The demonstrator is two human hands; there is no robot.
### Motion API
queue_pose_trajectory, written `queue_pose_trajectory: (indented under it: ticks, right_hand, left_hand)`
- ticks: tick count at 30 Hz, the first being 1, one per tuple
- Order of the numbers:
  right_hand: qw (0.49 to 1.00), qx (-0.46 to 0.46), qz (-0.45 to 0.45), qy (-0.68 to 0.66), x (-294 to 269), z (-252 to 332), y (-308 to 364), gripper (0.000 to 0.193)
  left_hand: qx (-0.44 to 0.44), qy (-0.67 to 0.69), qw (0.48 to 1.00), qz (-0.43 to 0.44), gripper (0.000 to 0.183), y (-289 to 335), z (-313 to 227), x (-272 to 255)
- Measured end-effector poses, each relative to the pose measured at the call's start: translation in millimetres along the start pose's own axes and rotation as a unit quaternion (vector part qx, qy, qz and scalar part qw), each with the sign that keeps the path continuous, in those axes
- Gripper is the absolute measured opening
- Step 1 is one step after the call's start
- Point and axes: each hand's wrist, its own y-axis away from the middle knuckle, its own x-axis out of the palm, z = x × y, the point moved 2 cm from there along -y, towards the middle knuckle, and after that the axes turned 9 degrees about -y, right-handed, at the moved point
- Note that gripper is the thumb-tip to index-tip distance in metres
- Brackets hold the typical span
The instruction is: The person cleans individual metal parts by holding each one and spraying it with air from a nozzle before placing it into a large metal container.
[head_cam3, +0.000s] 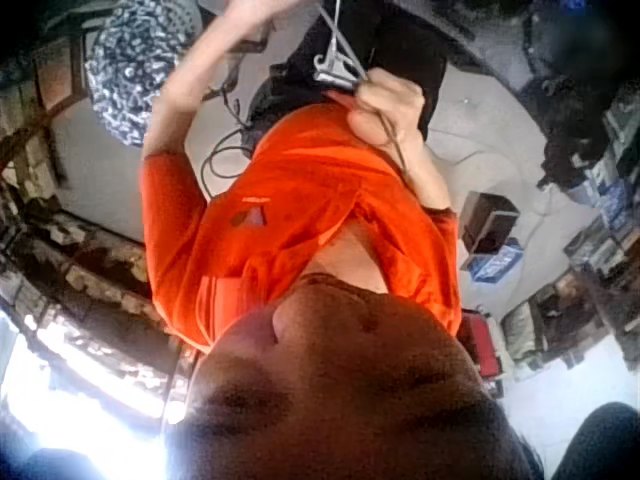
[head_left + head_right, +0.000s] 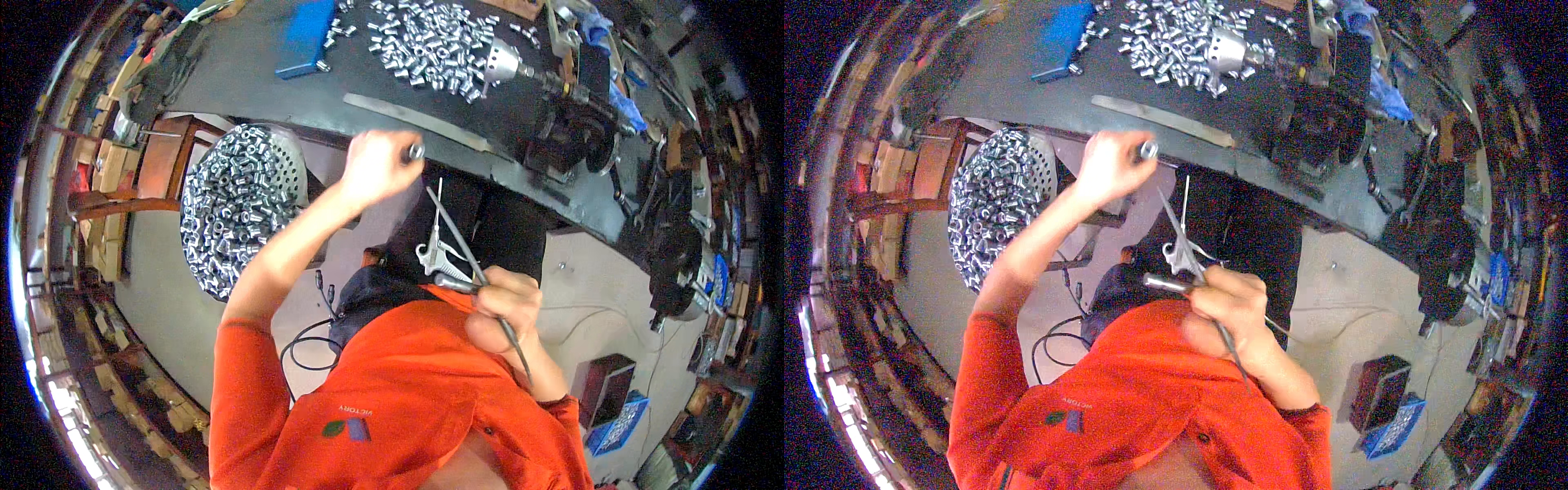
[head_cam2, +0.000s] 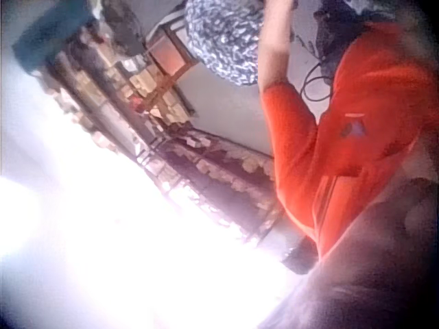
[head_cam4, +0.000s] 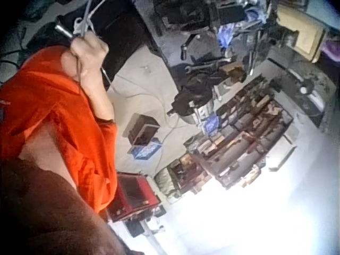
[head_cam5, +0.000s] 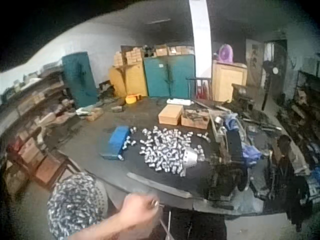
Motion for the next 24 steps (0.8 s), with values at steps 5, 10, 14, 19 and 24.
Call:
queue_pose_trajectory:
  ticks: [5, 10, 14, 19, 24]
  right_hand:
    - [0.999, 0.021, -0.026, -0.001, 2.6, -5.6, 8.6, 0.02]
    - [0.999, 0.035, -0.035, -0.008, 7.8, -9.5, 9.8, 0.02]
    - [0.997, 0.041, -0.039, -0.047, 12.8, -18.5, 13.1, 0.023]
    - [0.995, 0.055, 0.018, -0.084, 16.7, -26.8, 13.4, 0.025]
    - [0.994, 0.067, 0.017, -0.084, 17.8, -25.7, 17.2, 0.026]
  left_hand:
    - [-0.033, 0.163, 0.983, -0.075, 0.038, -114.6, 20.9, 20.9]
    - [-0.027, 0.126, 0.988, -0.087, 0.039, -100.5, 43.7, -22.8]
    - [-0.105, 0.122, 0.985, -0.062, 0.028, -21.7, 119.2, -51.7]
    - [-0.266, -0.092, 0.951, 0.129, 0.035, 53.4, 223.7, -56.8]
    - [-0.343, -0.28, 0.885, 0.144, 0.044, 58.0, 235.0, -35.8]
